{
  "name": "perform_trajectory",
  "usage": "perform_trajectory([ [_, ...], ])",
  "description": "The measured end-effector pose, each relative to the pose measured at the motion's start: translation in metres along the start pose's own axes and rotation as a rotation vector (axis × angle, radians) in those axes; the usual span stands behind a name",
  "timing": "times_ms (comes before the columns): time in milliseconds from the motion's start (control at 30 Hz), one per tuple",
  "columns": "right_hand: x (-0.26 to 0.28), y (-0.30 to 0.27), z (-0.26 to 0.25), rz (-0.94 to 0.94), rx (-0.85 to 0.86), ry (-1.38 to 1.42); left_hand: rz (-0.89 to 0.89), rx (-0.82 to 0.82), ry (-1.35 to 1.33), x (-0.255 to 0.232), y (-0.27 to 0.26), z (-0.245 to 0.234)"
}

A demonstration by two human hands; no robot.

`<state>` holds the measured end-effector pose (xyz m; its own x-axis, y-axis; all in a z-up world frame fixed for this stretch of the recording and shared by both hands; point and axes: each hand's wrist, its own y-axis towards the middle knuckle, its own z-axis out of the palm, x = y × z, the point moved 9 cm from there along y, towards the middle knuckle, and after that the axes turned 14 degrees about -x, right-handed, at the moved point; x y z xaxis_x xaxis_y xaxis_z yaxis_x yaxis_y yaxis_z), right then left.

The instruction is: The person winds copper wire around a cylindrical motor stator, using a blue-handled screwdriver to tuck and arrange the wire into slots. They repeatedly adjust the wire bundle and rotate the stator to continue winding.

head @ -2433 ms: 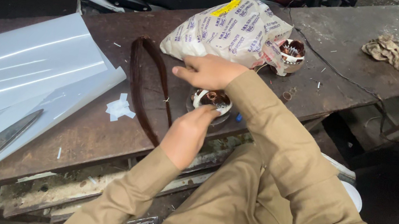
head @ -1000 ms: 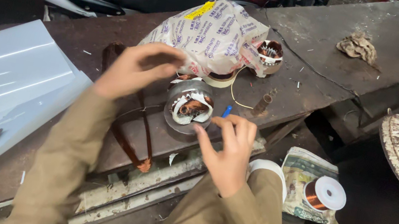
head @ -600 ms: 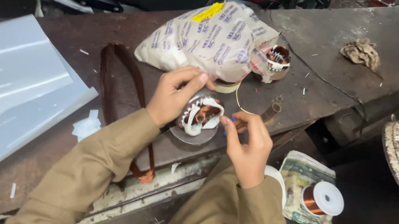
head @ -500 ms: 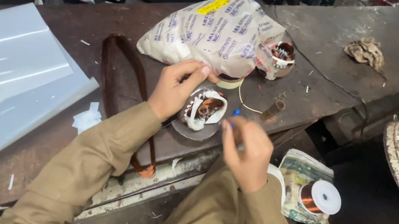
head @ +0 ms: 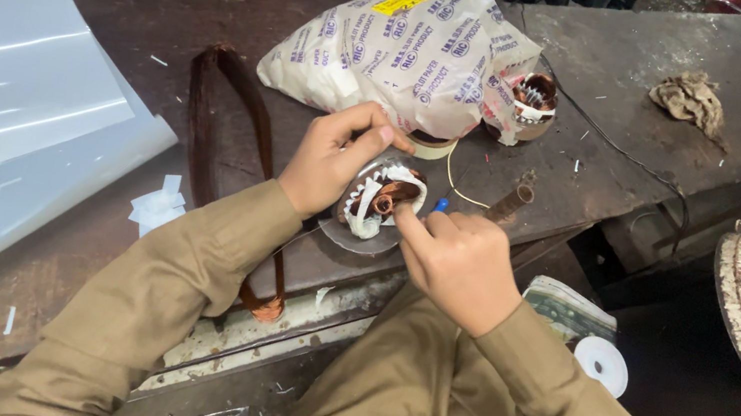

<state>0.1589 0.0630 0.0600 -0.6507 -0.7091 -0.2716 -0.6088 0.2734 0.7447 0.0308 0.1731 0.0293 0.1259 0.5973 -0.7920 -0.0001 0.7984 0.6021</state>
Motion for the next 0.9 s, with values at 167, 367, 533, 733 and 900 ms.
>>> perform_trajectory([
  [167,-0.010,-0.010,0.017,0.104,0.009,0.084,-0.051,0.003,-0.037,0.003,0.002,0.000],
  [367,0.001,-0.008,0.014,0.158,0.033,0.109,-0.044,0.020,-0.022,0.002,-0.001,-0.003],
  [533,-0.017,-0.009,-0.023,0.366,0.128,0.262,-0.076,0.052,-0.104,0.010,0.002,0.004],
  [733,-0.032,-0.036,-0.010,0.605,0.044,0.303,-0.099,0.054,-0.149,0.019,-0.001,0.002],
  [900,-0.037,-0.053,0.030,0.536,0.321,0.093,-0.113,0.056,-0.148,0.019,0.000,0.003],
])
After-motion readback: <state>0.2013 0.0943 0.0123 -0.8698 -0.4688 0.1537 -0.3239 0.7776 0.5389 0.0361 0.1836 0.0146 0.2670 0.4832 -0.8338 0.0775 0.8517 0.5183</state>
